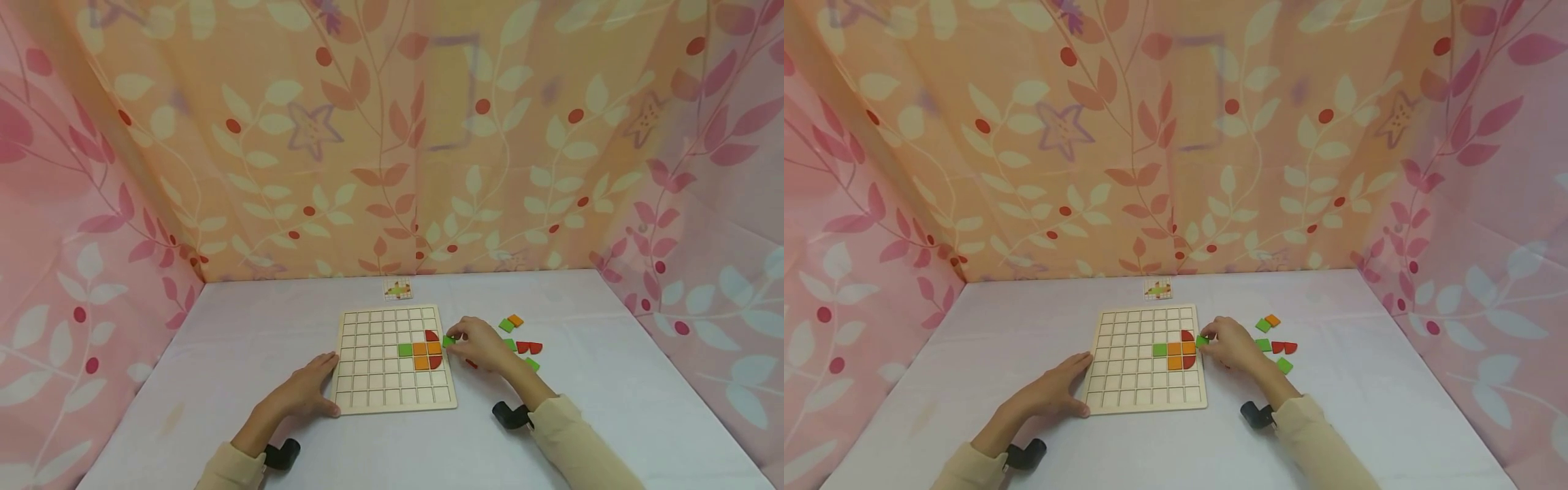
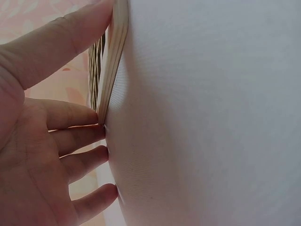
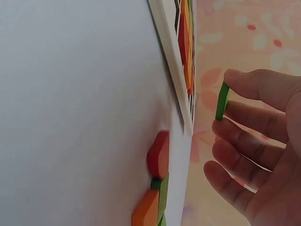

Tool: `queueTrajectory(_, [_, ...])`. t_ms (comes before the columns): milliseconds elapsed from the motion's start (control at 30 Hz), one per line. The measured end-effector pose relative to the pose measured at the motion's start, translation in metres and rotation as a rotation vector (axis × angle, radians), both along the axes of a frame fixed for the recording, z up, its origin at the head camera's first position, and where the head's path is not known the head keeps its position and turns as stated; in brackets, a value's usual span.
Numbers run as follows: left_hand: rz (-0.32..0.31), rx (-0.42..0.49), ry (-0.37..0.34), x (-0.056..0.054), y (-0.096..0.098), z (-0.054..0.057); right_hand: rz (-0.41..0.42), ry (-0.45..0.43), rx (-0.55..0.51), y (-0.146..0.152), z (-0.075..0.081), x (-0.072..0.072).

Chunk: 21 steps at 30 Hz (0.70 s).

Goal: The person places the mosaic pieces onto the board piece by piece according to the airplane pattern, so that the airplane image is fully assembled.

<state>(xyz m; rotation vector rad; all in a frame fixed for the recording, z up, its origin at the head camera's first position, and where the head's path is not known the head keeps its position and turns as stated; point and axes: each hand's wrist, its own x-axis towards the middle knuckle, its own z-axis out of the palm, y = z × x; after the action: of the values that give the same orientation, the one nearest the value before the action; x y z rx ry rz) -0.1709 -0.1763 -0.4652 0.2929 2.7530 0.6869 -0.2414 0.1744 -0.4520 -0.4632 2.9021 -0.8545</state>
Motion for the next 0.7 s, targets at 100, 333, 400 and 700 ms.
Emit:
queueTrajectory(100, [0.004, -0.002, -0.001, 0.000, 0.000, 0.000, 0.023, -0.004, 0.001, -0.010, 0.001, -0.001])
queueTrajectory(333, [0.004, 0.003, 0.000, -0.001, 0.000, 0.000, 0.131, 0.057, 0.023, -0.031, 0.000, -0.004])
queueTrajectory(400, [0.000, 0.002, 0.002, -0.001, 0.000, 0.000, 0.154, 0.067, 0.038, -0.036, -0.001, -0.003])
queueTrajectory(700, [0.005, 0.000, -0.005, -0.001, 0.001, 0.000, 0.288, 0.114, 0.077, -0.056, -0.001, 0.002])
